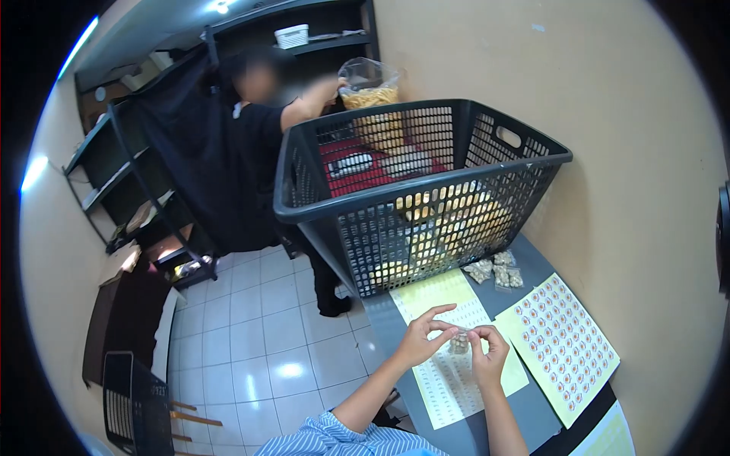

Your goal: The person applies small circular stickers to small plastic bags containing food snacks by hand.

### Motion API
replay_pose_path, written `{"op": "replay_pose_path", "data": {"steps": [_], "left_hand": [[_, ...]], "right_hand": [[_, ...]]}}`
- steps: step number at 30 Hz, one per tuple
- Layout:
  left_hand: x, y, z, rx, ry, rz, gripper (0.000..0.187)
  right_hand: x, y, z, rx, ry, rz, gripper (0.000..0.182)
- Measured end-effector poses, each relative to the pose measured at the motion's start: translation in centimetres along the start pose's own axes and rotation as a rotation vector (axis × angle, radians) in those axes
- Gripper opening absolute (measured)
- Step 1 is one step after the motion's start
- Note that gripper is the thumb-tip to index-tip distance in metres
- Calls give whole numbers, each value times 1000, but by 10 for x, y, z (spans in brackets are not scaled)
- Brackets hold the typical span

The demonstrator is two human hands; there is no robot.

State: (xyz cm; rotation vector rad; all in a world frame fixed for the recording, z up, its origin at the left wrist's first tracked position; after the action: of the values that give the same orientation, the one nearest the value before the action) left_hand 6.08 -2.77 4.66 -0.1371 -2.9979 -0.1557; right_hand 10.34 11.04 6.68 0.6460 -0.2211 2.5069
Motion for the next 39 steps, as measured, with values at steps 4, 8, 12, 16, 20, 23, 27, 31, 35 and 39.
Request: {"op": "replay_pose_path", "data": {"steps": [4,8,12,16,20,23,27,31,35,39], "left_hand": [[23,3,-20,77,145,144,42],[49,5,-20,75,190,280,43],[67,20,-6,-161,-35,460,41],[67,53,3,-73,-59,704,31],[79,85,16,-327,-210,689,19],[81,101,42,-443,-571,704,21],[67,114,69,-475,-726,807,24],[52,115,101,-495,-951,801,28],[48,116,98,-432,-941,865,29],[46,117,99,-409,-924,872,29]], "right_hand": [[7,2,12,-111,-49,-116,8],[13,7,14,-164,-29,-226,8],[20,6,10,-226,-29,-367,8],[25,2,6,-204,28,-567,4],[18,-20,22,-326,-84,-703,22],[-5,-56,13,-507,20,-795,22],[-42,-76,-7,-722,157,-649,19],[-62,-61,-11,-819,221,-521,21],[-67,-34,-28,-791,207,-340,30],[-67,-32,-29,-847,165,-334,31]]}}
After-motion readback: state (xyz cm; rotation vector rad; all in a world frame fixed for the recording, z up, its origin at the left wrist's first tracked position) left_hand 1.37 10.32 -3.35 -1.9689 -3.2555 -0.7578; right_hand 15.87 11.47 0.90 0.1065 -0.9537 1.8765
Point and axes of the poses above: each hand's wrist, its own x-axis towards the middle knuckle, its own y-axis out of the palm, z = x × y, the point moved 6 cm from there along x, towards the middle knuckle, and after that the axes turned 13 degrees about -z, right-handed, at the moved point
